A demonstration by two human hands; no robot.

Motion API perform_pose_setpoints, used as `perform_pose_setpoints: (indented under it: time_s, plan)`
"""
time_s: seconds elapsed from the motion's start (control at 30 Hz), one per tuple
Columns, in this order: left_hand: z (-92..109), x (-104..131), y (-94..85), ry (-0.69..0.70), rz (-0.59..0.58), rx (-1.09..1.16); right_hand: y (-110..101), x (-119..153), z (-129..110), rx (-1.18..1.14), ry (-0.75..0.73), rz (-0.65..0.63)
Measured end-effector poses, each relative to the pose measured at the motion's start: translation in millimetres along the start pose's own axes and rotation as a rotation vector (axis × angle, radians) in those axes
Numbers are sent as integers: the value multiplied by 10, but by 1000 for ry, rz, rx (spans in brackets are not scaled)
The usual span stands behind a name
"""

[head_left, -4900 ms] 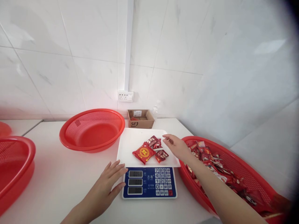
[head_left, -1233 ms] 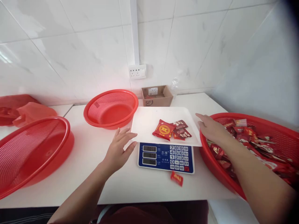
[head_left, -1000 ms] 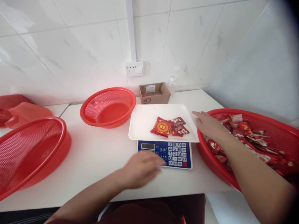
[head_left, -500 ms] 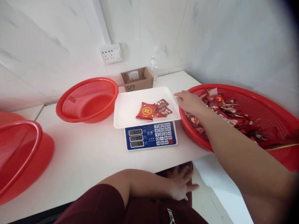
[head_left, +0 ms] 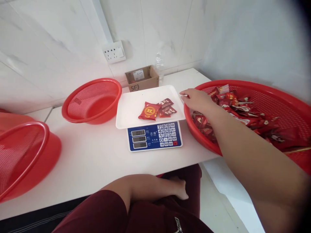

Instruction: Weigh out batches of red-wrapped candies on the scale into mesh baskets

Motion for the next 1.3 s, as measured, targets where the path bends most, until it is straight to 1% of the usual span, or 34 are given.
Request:
perform_pose_setpoints:
  time_s: [0.07,0.1,0.13,0.17,0.2,0.23,0.3,0.37,0.4,0.43,0.5,0.53,0.6,0.63,0.67,0.7,0.73,0.77,0.8,0.87,0.93,1.03,1.1,1.17,1.23,1.3]
  plan:
    - [151,-51,65,-35,-366,5,0,-1,-3,11,5,-25]
    - [230,-21,118,-77,-736,30,2,-2,-4,16,11,-38]
    - [319,14,81,-108,-978,102,4,-4,-3,19,17,-45]
    - [405,32,-28,-102,-1083,161,6,-7,-2,20,19,-46]
    - [479,36,-194,-60,-1063,217,10,-11,1,18,18,-43]
    - [530,60,-395,-14,-1006,260,15,-15,4,15,15,-39]
    - [557,201,-856,39,-888,332,25,-23,16,10,7,-29]
    - [523,417,-1370,68,-746,475,37,-30,28,9,-2,-30]
    - [483,534,-1627,84,-658,512,42,-33,34,10,-4,-34]
    - [425,643,-1879,92,-542,520,47,-35,41,12,-2,-39]
    - [249,821,-2357,70,-245,469,58,-39,54,16,4,-46]
    - [131,891,-2590,37,-41,424,63,-40,60,17,7,-46]
    - [-130,1026,-3006,-49,382,254,79,-42,72,16,10,-43]
    - [-259,1094,-3180,-106,577,156,88,-42,80,15,12,-40]
    - [-377,1159,-3323,-166,739,65,98,-42,89,14,16,-35]
    - [-479,1211,-3431,-222,850,-7,109,-42,98,13,21,-31]
    - [-563,1249,-3507,-266,918,-57,118,-43,106,12,23,-26]
    - [-625,1270,-3555,-295,946,-86,124,-43,111,12,22,-17]
    - [-663,1274,-3576,-302,941,-101,127,-43,115,12,21,-9]
    - [-674,1239,-3556,-273,884,-125,126,-39,113,8,22,3]
    - [-619,1162,-3490,-216,813,-159,121,-30,105,1,39,-3]
    - [-468,975,-3385,-113,706,-178,115,-19,91,-12,66,-23]
    - [-322,799,-3333,-13,626,-178,111,-18,86,-16,72,-23]
    - [-143,583,-3289,115,545,-208,108,-22,85,-17,66,-21]
    - [38,335,-3234,235,465,-289,106,-25,83,-15,45,-25]
    - [177,67,-3169,300,391,-387,103,-26,79,-15,24,-27]
Point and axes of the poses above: each hand's wrist, its own x-axis away from the middle knuckle, its own y-axis out of the palm, z = x × y, the point moved 4 cm from there along -x, towards the middle knuckle, and after that the axes turned 10 degrees about -y, right-handed, at the moved point
